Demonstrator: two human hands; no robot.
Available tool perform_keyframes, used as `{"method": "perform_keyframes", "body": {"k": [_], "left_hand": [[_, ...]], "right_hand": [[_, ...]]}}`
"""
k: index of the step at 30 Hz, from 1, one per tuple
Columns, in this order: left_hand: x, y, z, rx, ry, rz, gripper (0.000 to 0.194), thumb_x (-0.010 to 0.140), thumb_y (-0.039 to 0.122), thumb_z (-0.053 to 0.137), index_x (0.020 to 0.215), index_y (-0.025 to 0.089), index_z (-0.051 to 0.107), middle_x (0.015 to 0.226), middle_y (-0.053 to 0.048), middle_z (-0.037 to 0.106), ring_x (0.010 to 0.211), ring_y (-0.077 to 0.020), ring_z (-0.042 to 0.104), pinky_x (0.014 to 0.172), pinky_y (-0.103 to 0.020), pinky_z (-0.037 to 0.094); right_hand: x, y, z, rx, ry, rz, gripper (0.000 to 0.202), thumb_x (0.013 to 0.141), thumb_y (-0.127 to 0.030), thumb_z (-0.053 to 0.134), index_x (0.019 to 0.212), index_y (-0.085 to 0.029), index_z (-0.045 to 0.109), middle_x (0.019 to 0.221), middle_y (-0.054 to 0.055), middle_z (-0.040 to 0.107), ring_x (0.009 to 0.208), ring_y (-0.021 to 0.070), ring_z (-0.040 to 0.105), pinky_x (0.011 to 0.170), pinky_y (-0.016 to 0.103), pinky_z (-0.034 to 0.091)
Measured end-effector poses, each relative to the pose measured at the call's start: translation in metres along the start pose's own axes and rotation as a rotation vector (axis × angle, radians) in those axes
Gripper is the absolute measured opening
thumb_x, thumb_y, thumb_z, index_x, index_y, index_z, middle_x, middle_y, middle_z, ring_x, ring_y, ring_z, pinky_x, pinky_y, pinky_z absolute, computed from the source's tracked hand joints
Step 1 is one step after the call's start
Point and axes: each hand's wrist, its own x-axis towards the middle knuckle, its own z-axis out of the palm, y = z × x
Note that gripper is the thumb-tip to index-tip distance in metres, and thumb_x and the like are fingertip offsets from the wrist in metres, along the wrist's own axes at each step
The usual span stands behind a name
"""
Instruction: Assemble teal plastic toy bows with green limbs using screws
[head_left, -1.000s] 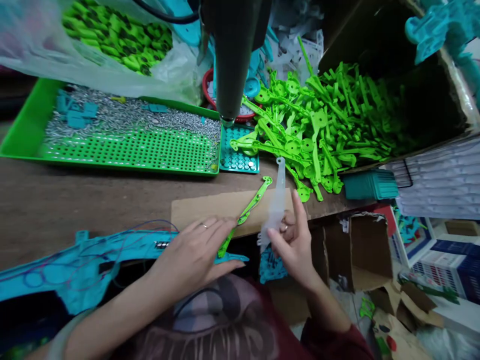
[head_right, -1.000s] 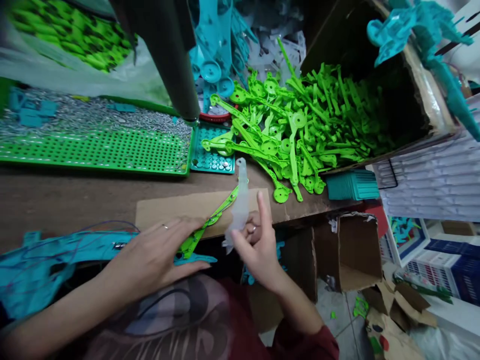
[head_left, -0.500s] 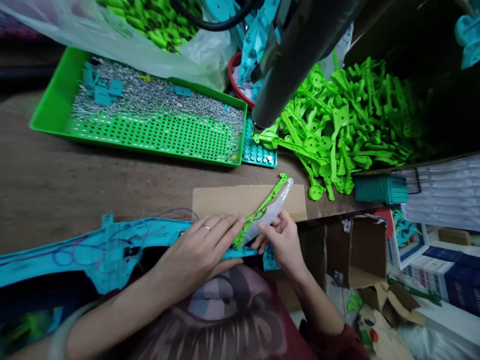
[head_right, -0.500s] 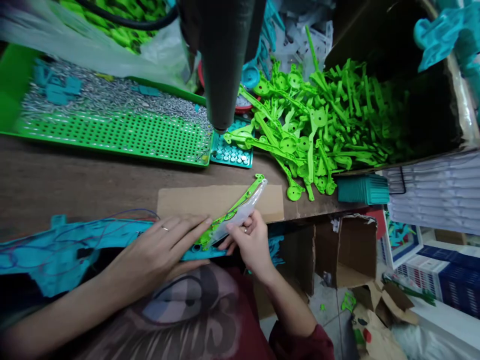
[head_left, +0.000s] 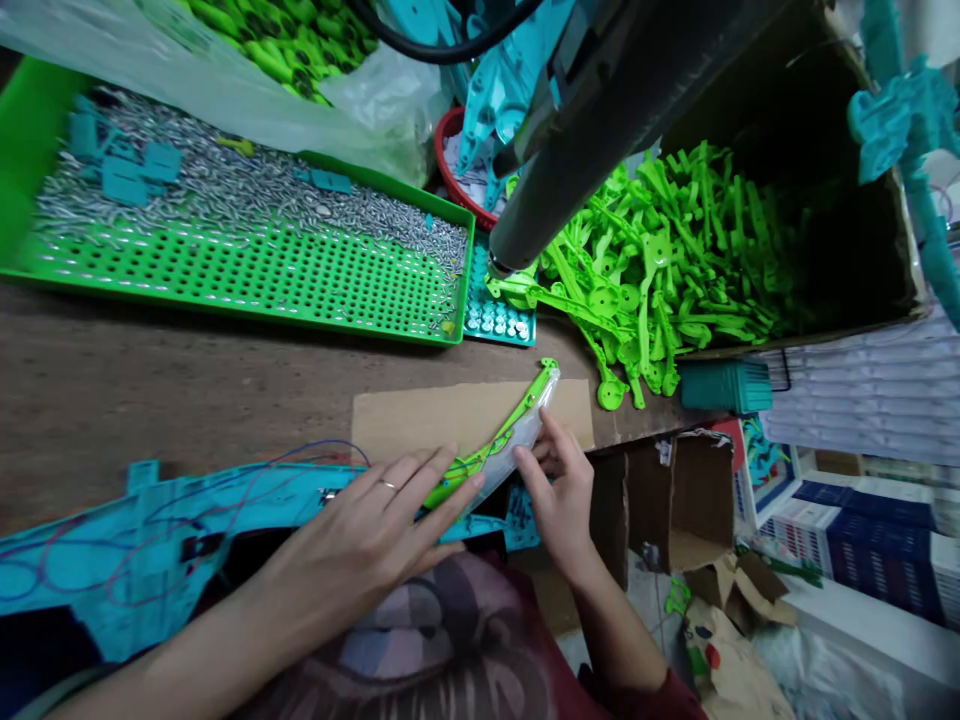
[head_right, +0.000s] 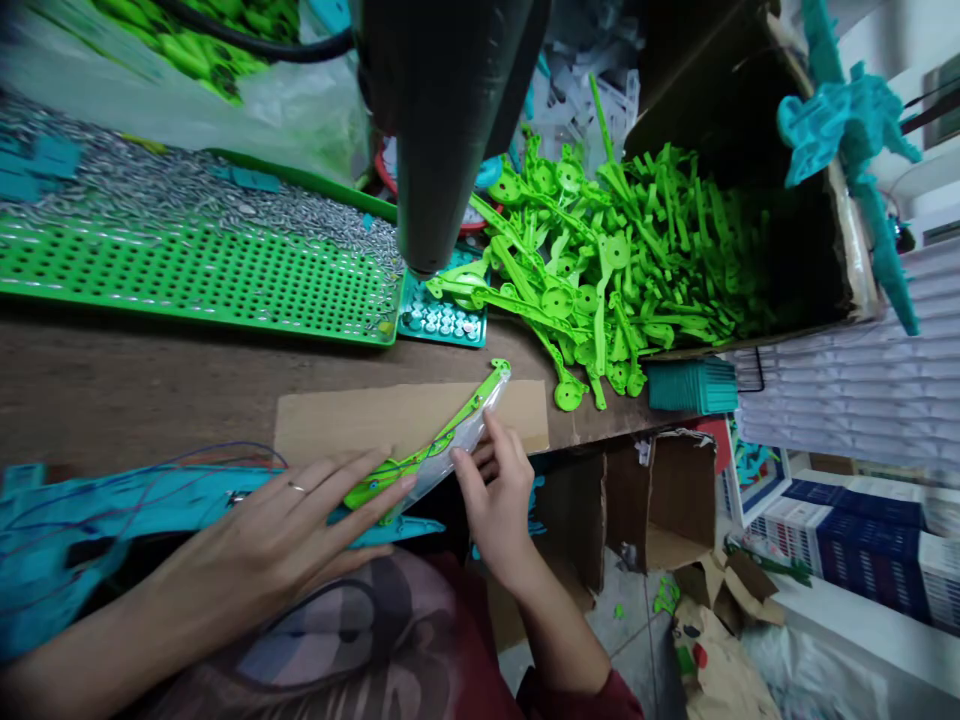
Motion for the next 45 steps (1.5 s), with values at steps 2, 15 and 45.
{"method": "perform_keyframes", "body": {"k": [2,15,45], "left_hand": [[-0.001,0.001,0.0,-0.021,-0.018,-0.027,0.055,0.1,0.037,0.052,0.152,0.021,0.041,0.137,-0.019,0.06,0.111,-0.0329,0.064,0.093,-0.047,0.051],[0.008,-0.001,-0.01,-0.106,0.014,-0.056,0.047,0.101,0.024,0.039,0.147,0.02,0.048,0.134,-0.015,0.064,0.119,-0.0304,0.063,0.097,-0.043,0.051],[0.026,-0.014,0.005,0.003,0.158,0.125,0.04,0.101,0.025,0.04,0.134,0.017,0.061,0.131,-0.016,0.067,0.115,-0.0329,0.065,0.093,-0.046,0.051]], "right_hand": [[0.004,0.002,0.0,-0.142,0.011,-0.104,0.044,0.095,-0.028,0.059,0.138,-0.022,0.058,0.091,0.004,0.057,0.073,0.0133,0.059,0.068,0.028,0.054],[0.022,0.021,-0.022,-0.523,-0.039,-0.52,0.047,0.095,-0.021,0.058,0.141,-0.028,0.053,0.13,0.014,0.058,0.117,0.0265,0.058,0.097,0.049,0.048],[0.147,-0.013,-0.102,-0.657,0.378,-0.215,0.028,0.097,-0.034,0.049,0.098,-0.016,0.07,0.099,0.014,0.071,0.1,0.025,0.064,0.094,0.041,0.049]]}}
